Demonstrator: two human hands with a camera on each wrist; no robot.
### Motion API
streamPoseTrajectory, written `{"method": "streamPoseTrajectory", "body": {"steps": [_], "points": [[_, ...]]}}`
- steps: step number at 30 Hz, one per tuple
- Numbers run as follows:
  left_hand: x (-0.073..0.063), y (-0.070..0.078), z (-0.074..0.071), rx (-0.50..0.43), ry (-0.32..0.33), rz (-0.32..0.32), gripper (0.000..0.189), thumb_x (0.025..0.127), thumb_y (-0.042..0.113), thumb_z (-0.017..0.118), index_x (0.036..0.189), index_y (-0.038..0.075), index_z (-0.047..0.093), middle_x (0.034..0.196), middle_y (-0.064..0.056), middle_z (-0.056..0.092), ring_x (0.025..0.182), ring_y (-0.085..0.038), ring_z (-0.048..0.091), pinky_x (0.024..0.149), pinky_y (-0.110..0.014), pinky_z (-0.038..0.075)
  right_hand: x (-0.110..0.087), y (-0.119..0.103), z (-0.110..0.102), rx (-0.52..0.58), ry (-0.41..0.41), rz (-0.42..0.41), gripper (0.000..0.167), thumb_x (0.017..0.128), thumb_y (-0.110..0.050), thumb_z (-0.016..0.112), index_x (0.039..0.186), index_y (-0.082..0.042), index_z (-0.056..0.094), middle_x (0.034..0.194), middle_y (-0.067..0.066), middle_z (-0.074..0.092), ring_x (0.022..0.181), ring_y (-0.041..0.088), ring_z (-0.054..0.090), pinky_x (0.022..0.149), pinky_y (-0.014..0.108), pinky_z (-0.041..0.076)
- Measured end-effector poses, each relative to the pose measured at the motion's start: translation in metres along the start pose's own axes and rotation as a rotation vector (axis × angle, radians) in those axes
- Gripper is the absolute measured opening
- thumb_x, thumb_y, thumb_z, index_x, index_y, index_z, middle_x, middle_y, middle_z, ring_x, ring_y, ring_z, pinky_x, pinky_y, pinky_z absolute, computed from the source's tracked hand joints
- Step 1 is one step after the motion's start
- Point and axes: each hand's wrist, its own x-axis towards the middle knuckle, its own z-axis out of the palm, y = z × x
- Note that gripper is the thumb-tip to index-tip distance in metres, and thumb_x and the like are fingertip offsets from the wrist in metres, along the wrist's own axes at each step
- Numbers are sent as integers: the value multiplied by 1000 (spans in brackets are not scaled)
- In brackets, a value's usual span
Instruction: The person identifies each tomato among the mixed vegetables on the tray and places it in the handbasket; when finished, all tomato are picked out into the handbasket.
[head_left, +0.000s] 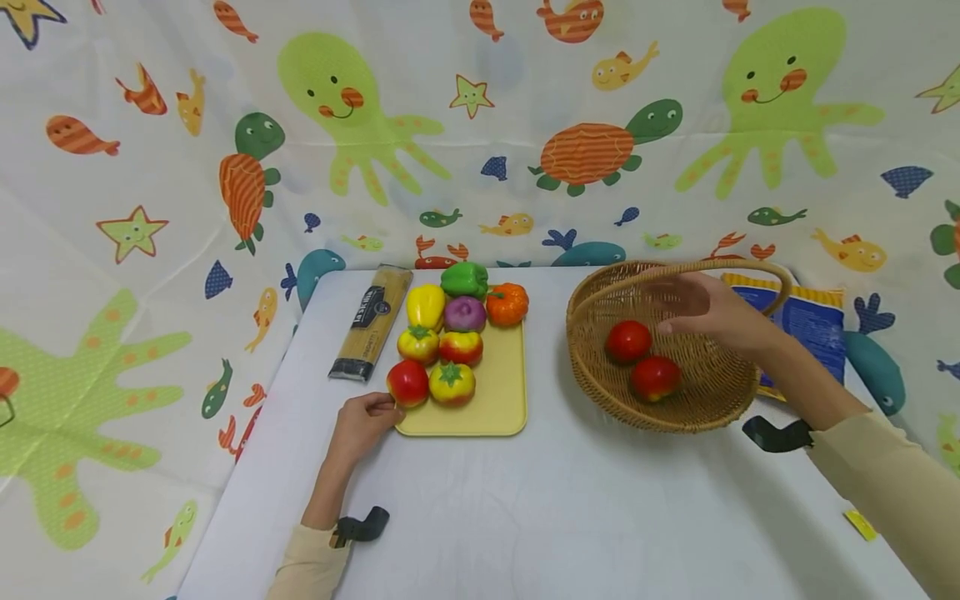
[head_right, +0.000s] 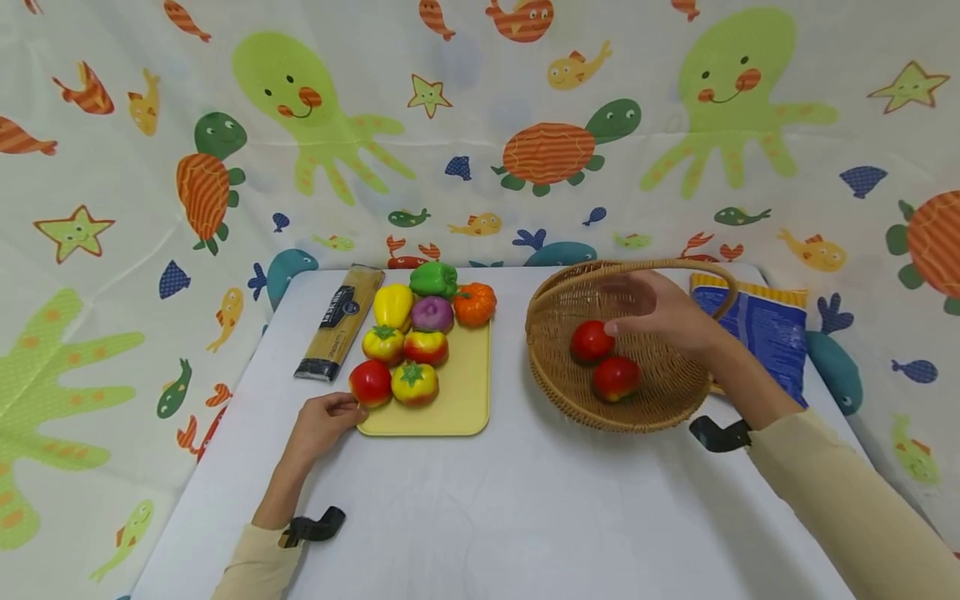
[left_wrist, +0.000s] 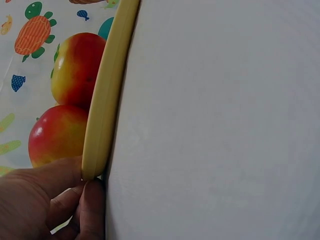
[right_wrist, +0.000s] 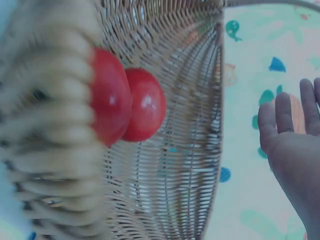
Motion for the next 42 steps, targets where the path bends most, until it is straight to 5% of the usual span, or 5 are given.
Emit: {"method": "streamPoseTrajectory", "body": {"steps": [10, 20, 30, 36, 42], "points": [[0, -2, 0, 1, 9, -2, 38, 87, 20, 75, 116, -2, 68, 95, -9, 69, 85, -20, 65, 76, -30, 55, -28, -5, 29, 149, -27, -201, 66, 80, 17, 60, 143, 5, 41, 144, 16, 45, 135, 32, 39, 103, 29, 41], [-1, -4, -2, 3, 10, -4, 39, 87, 20, 75, 117, -3, 68, 95, -8, 69, 85, -20, 65, 77, -31, 56, -22, -16, 95, 201, -65, -384, 67, 76, 21, 67, 138, 10, 44, 139, 28, 43, 131, 35, 42, 106, 36, 39], [-1, -3, -2, -6, 16, -5, 38, 87, 20, 75, 117, -3, 68, 95, -8, 69, 84, -20, 65, 76, -31, 55, 1, -17, 170, 111, -25, -278, 69, 78, 1, 80, 139, -10, 51, 141, 3, 51, 132, 24, 43, 106, 44, 39], [1, -2, -1, -14, 14, 3, 37, 87, 18, 75, 117, -2, 68, 96, -9, 69, 85, -20, 65, 76, -31, 56, 27, -2, 203, 113, 24, -235, 72, 78, -8, 84, 141, -11, 50, 140, 2, 51, 131, 22, 44, 106, 46, 38], [2, -1, 2, -15, 23, 8, 37, 85, 18, 75, 116, -2, 69, 95, -9, 70, 84, -20, 66, 76, -31, 56, 55, 24, 226, 19, 108, -81, 74, 78, -26, 86, 142, -16, 49, 141, 1, 51, 130, 20, 45, 105, 43, 40]]}}
